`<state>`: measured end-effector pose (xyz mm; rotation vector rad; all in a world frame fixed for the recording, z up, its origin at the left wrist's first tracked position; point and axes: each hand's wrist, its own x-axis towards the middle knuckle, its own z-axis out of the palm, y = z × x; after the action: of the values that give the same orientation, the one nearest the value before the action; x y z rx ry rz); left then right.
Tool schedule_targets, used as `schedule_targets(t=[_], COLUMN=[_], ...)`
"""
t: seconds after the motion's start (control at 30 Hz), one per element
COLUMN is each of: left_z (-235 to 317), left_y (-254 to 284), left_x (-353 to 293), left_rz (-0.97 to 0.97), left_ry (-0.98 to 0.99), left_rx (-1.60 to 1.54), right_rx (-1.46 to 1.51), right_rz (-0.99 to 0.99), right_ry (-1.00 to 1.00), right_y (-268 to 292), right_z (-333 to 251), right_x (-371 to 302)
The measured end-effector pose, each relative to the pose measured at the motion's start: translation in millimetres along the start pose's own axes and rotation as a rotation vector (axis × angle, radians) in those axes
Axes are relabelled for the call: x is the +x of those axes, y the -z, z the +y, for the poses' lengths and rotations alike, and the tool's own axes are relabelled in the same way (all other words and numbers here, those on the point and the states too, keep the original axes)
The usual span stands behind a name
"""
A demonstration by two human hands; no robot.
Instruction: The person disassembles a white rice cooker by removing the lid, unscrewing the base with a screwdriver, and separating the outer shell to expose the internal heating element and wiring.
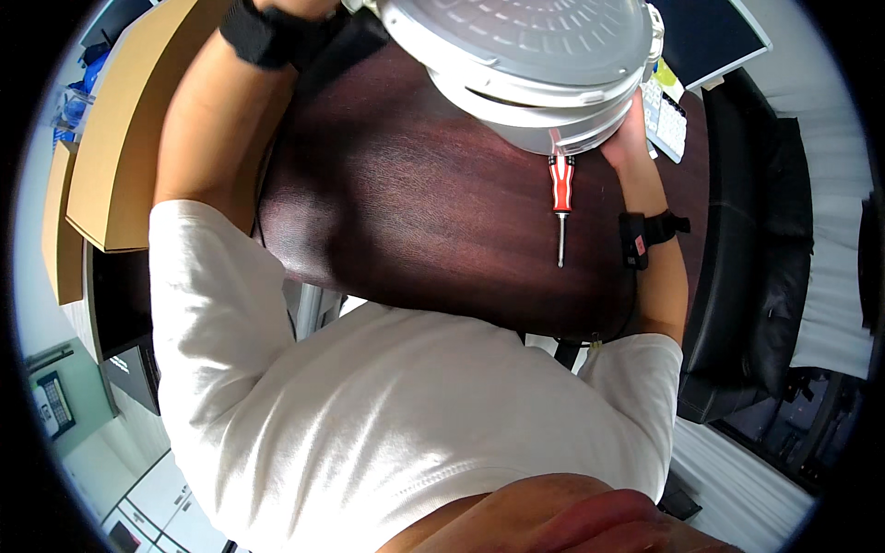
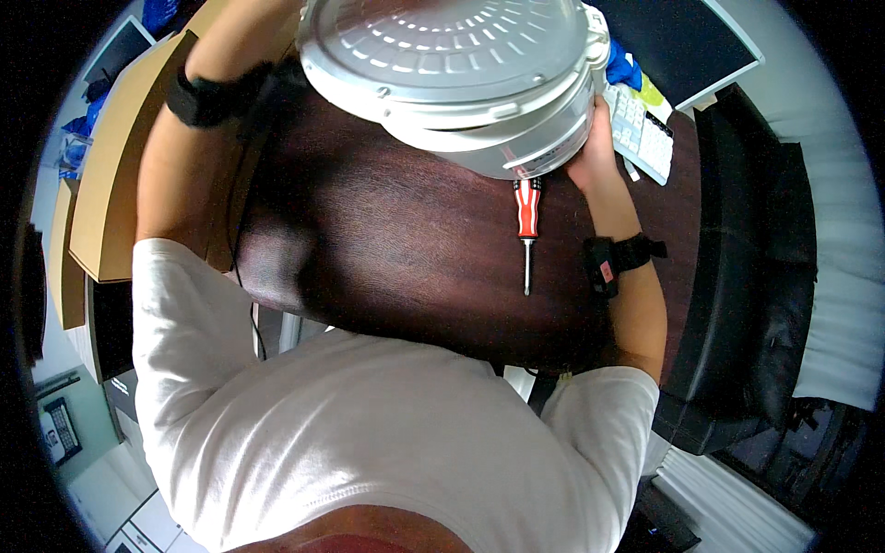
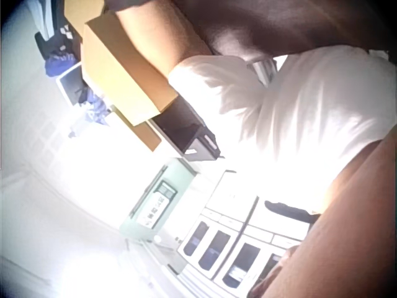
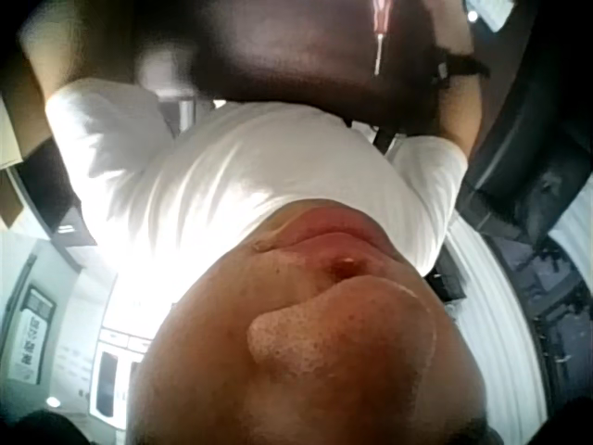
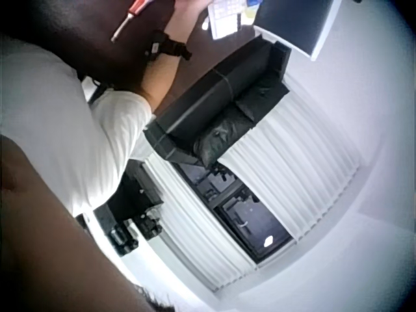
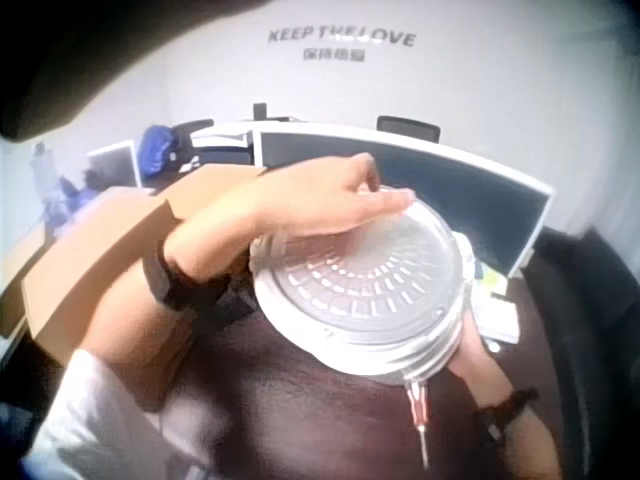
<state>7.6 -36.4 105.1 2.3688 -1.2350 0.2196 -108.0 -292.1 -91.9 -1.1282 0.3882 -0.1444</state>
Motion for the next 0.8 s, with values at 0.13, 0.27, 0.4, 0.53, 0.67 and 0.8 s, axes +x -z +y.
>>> schedule_targets(t=[0.13,0.27,0.4,0.53,0.67,0.8], left_z=[20,48,72,71,58,20], left_y=[28,71,25,30,33,-4], left_x=[22,61,81,99,108,99], left_rz=[-0.129,-0.592,-0.276,-0.413,-0.368,0.38], left_ry=[-0.121,-0.164,-0.067,-0.21,-0.375,-0.327], left_rx=[0.01,-0.049,0.044,-0.081,-0.235,-0.474], right_rx=[-0.415,-0.501,-1.087,-1.205,-1.145,-0.787], right_rz=[0.201,-0.076,-0.139,0.064,0.132,0.252], right_ry=[0.212,1.094,1.616,1.55,1.613,1.421], right_y=[51,36,-21,-25,-21,-14], right_z=[-12,-61,-95,-97,-99,-101], right_x=[24,-9,-61,-61,-54,-51])
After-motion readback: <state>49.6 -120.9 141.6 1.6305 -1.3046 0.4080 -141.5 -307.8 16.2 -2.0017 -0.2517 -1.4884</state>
